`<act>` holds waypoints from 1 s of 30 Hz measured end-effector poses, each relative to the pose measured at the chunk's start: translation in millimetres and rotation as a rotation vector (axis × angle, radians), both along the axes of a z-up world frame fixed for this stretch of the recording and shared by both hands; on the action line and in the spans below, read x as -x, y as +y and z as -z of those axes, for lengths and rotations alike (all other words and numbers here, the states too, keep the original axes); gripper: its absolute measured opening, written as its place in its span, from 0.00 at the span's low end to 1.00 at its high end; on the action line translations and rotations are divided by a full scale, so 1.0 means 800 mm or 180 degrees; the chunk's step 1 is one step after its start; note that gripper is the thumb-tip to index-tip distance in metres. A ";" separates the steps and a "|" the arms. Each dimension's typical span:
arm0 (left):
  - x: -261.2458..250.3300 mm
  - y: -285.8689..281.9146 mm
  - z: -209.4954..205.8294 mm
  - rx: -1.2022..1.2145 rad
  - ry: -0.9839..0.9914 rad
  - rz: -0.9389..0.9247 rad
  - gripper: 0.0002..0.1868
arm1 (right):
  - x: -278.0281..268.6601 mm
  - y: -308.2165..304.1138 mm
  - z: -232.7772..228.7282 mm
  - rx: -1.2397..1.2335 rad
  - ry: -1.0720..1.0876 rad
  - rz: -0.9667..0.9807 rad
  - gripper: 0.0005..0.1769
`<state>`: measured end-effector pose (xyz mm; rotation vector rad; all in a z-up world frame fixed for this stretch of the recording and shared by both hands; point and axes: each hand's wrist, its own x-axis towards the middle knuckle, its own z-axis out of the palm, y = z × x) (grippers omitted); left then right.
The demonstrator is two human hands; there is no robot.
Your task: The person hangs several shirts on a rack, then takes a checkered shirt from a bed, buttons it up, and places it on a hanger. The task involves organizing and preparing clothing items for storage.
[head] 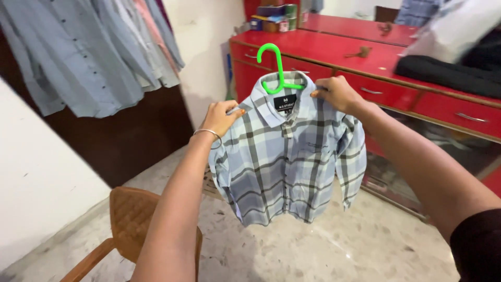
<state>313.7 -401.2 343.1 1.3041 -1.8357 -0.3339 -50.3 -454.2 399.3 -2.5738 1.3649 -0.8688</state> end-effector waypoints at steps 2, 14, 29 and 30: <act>-0.034 -0.033 -0.001 -0.0074 -0.0003 -0.0127 0.16 | -0.035 -0.051 0.001 0.0131 -0.0014 -0.0278 0.12; -0.302 -0.260 -0.049 0.0242 -0.0303 -0.0769 0.18 | -0.310 -0.357 -0.019 0.0430 -0.0083 -0.0988 0.12; -0.582 -0.421 -0.104 0.0128 -0.0381 -0.1908 0.16 | -0.678 -0.687 -0.053 0.0892 -0.0187 -0.2129 0.07; -0.596 -0.427 -0.105 0.0097 -0.0345 -0.1964 0.15 | -0.699 -0.698 -0.056 0.0907 -0.0156 -0.2173 0.08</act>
